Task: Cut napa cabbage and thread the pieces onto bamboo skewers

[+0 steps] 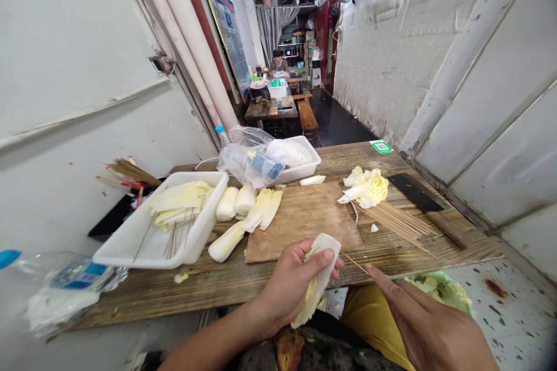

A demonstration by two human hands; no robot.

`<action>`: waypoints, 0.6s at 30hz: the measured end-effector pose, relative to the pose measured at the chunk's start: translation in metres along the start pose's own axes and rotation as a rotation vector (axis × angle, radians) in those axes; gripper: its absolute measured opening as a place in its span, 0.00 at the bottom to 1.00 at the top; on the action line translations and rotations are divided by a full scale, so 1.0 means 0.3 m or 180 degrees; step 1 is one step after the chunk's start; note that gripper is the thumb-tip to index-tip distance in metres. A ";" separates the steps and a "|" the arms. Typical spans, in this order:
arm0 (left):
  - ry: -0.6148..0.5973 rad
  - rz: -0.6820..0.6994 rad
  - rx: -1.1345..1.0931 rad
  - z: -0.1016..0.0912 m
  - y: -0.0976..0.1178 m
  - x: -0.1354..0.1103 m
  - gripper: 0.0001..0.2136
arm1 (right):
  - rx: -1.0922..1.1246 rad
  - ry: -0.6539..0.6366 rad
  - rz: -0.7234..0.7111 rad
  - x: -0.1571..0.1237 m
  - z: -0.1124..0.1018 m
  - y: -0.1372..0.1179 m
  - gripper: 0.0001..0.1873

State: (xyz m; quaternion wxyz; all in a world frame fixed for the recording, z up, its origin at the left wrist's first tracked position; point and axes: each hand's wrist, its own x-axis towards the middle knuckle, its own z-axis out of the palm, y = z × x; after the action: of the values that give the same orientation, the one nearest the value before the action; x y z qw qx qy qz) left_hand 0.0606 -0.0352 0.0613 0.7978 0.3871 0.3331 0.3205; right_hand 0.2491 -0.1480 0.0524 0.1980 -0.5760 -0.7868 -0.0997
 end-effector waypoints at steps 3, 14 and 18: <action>-0.0001 0.0042 0.0022 -0.001 -0.004 -0.001 0.13 | 0.0014 -0.0002 0.0028 -0.009 0.003 0.000 0.28; 0.0056 0.0103 0.0007 -0.002 -0.001 -0.010 0.12 | -0.0049 0.0120 -0.0029 0.003 -0.005 -0.018 0.24; 0.0061 0.0082 0.0051 -0.001 0.003 -0.011 0.12 | -0.0038 0.0188 -0.0061 0.013 -0.013 -0.025 0.24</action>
State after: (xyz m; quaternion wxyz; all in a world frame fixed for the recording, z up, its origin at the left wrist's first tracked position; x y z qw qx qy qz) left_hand 0.0583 -0.0373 0.0628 0.7873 0.3946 0.3383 0.3317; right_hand 0.2419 -0.1485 0.0581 0.2168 -0.5664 -0.7855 -0.1233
